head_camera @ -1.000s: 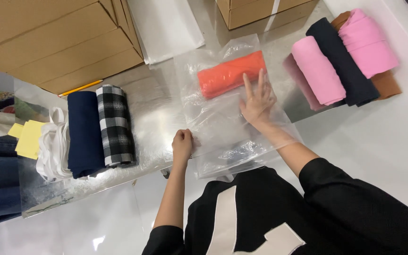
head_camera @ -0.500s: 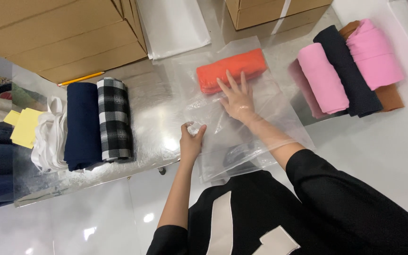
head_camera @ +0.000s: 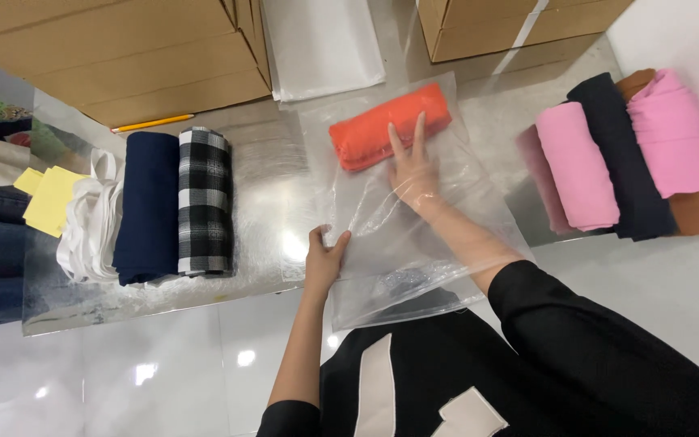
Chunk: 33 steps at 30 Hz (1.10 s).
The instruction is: The person ties a white ribbon around a cardboard box, writes on a yellow sticky note attached to the box, and places the box on a stack. They then wrap a folded orange cloth in a clear plastic bag and place it on the table.
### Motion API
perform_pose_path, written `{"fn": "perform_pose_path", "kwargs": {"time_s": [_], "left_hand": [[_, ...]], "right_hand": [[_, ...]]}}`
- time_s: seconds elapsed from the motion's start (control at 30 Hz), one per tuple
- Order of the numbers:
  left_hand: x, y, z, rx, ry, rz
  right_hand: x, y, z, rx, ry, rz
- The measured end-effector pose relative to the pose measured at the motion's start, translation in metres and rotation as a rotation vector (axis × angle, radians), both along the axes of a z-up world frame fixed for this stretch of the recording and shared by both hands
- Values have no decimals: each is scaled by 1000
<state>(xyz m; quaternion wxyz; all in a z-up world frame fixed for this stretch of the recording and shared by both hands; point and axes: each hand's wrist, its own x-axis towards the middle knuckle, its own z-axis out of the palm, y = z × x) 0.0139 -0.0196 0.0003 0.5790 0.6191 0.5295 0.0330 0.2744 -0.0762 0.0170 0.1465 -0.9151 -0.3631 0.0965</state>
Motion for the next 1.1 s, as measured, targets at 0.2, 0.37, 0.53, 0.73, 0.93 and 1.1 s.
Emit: {"fn": "perform_pose_path", "kwargs": {"time_s": [0.2, 0.37, 0.53, 0.73, 0.93, 1.1], "left_hand": [[-6, -11, 5, -31, -15, 30], [0, -27, 5, -33, -31, 34], [-8, -33, 3, 13, -35, 47], [-20, -23, -52, 28, -139, 22], [-22, -32, -50, 111, -71, 70], [-11, -57, 26, 148, -83, 67]], "right_hand": [[-1, 37, -2, -124, -158, -20], [2, 47, -19, -36, -223, 10], [0, 38, -26, 56, -227, 14], [-33, -47, -37, 73, -217, 80], [-67, -154, -13, 17, -122, -236], [-61, -239, -54, 197, -119, 6]]}}
